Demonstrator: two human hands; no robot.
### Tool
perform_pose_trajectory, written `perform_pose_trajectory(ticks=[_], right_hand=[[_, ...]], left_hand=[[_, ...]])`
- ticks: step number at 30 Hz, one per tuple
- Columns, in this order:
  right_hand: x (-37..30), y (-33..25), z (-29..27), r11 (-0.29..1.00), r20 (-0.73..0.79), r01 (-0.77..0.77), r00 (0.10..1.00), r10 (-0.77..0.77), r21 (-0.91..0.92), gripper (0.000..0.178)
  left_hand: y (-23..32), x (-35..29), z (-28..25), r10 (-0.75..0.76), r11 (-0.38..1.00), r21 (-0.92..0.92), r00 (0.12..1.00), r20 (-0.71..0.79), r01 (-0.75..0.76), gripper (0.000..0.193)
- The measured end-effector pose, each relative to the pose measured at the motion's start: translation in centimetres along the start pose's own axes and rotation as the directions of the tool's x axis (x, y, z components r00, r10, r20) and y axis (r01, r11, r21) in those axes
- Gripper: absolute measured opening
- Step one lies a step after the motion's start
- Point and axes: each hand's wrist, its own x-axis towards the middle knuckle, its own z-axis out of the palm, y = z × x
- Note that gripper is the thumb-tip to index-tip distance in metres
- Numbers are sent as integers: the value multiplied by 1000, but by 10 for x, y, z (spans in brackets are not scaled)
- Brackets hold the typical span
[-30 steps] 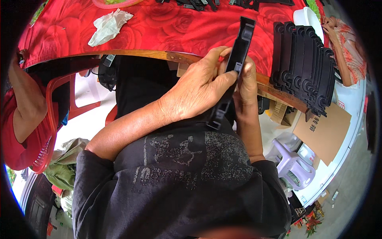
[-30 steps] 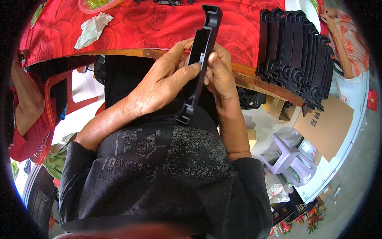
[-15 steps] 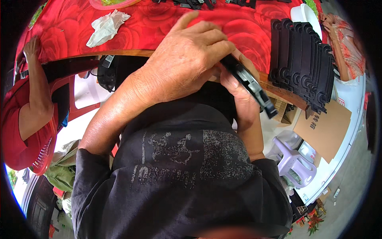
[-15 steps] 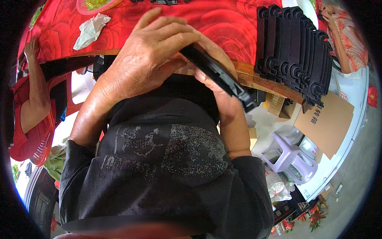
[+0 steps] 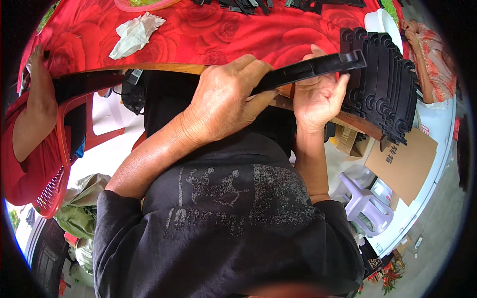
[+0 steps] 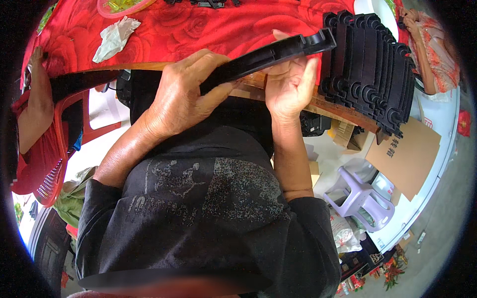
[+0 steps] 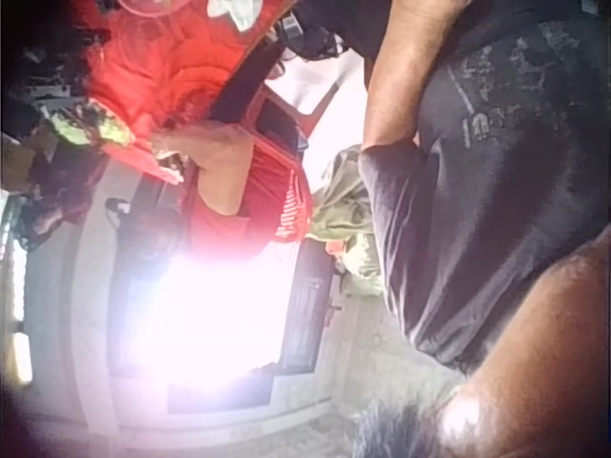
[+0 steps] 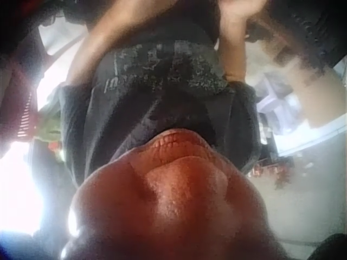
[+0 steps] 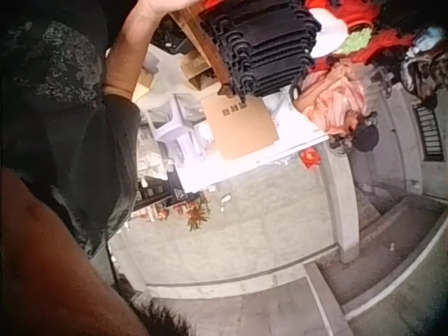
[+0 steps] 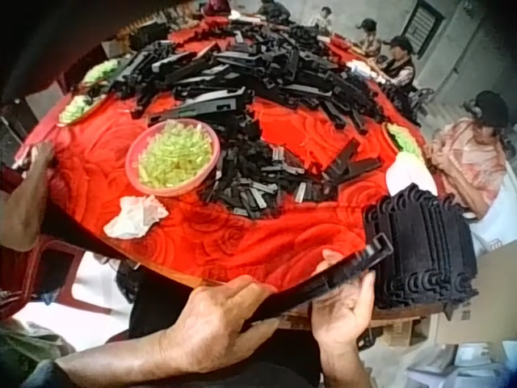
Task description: The person picks up a black plastic component from the table and fits a piece into the housing by hand.
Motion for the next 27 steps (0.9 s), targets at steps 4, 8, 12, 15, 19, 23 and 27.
perform_pose_trajectory(ticks=[4,8,12,15,19,23,27], right_hand=[[2,-3,14,947,17,139,990,-140,-290,74],[4,-11,17,995,-70,84,994,-87,-45,62],[8,-15,22,984,7,25,1000,-27,175,57],[9,-14,31,998,-51,43,998,-40,56,57],[8,-13,38,987,-109,66,991,-82,-147,58],[8,-13,42,980,-92,54,993,-73,-193,57],[8,-14,47,955,-131,51,987,-93,-292,56]], left_hand=[[2,-4,10,25,999,37,1000,-6,-25,29],[10,-4,17,-20,997,-78,1000,11,21,34],[14,-1,19,-91,953,-278,990,111,119,34],[12,7,21,-216,849,-420,936,279,321,30],[10,13,28,-257,753,-495,886,386,434,24],[16,12,28,-279,604,-610,854,440,512,20],[17,13,28,-287,560,-619,830,479,551,21]])
